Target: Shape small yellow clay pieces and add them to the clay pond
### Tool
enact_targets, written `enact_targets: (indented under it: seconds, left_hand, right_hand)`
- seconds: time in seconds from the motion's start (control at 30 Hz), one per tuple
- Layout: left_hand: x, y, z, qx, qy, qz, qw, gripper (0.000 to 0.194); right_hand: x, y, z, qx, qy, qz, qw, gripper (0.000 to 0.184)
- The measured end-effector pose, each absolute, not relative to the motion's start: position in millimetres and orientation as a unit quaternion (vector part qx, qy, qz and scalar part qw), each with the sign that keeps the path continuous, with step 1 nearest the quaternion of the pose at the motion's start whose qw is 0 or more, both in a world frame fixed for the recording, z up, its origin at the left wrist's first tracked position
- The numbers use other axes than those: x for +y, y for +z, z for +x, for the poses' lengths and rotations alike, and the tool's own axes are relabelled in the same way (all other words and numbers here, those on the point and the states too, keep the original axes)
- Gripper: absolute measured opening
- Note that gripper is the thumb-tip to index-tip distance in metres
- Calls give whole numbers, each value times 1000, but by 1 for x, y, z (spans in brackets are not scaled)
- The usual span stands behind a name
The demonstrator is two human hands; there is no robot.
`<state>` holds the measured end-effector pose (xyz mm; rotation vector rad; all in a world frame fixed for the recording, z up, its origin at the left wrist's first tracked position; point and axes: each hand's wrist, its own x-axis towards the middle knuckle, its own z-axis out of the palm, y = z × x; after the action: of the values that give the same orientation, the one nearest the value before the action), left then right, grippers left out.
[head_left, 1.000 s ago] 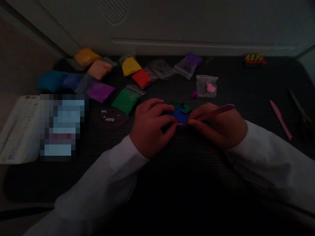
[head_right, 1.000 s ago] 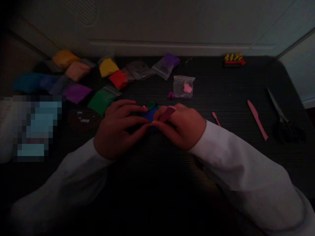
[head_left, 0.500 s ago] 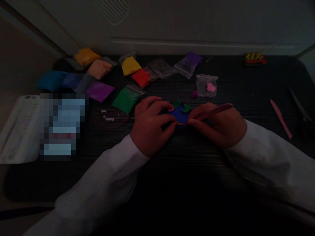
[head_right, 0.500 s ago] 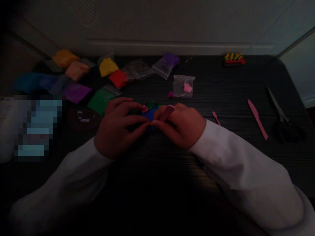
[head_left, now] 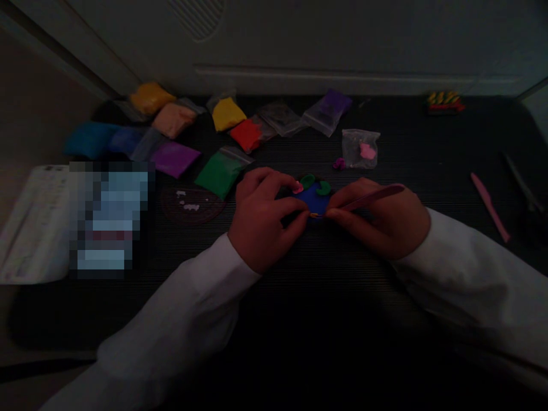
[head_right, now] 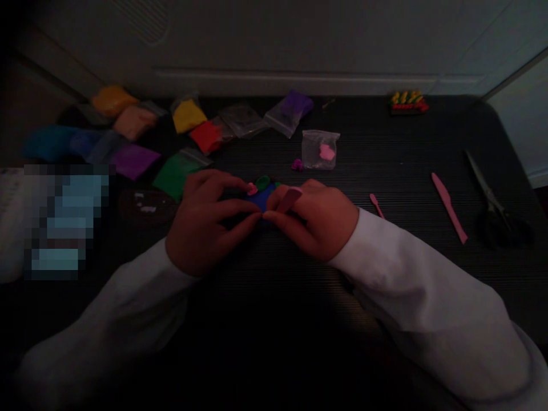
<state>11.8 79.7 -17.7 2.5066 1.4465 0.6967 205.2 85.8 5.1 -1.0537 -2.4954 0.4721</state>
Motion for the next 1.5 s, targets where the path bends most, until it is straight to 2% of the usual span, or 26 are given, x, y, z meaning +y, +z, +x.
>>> enact_targets:
  seconds: [0.53,0.87,1.23,1.5]
  left_hand:
    - [79,-18,14,490,220,839,80,15]
    - [81,-17,9,504,243,826,68,13]
    - [80,-15,13,493,222,835,105,12]
    - [80,-12,11,509,270,812,93,17]
  right_hand:
    - [85,8,205,-889,166,-387,181,18]
    - [88,4,209,-892,157,-357,226,19]
    - [90,1,207,-899,155,-353,208,19]
    - [89,7,217,-871,170,-380,262,12]
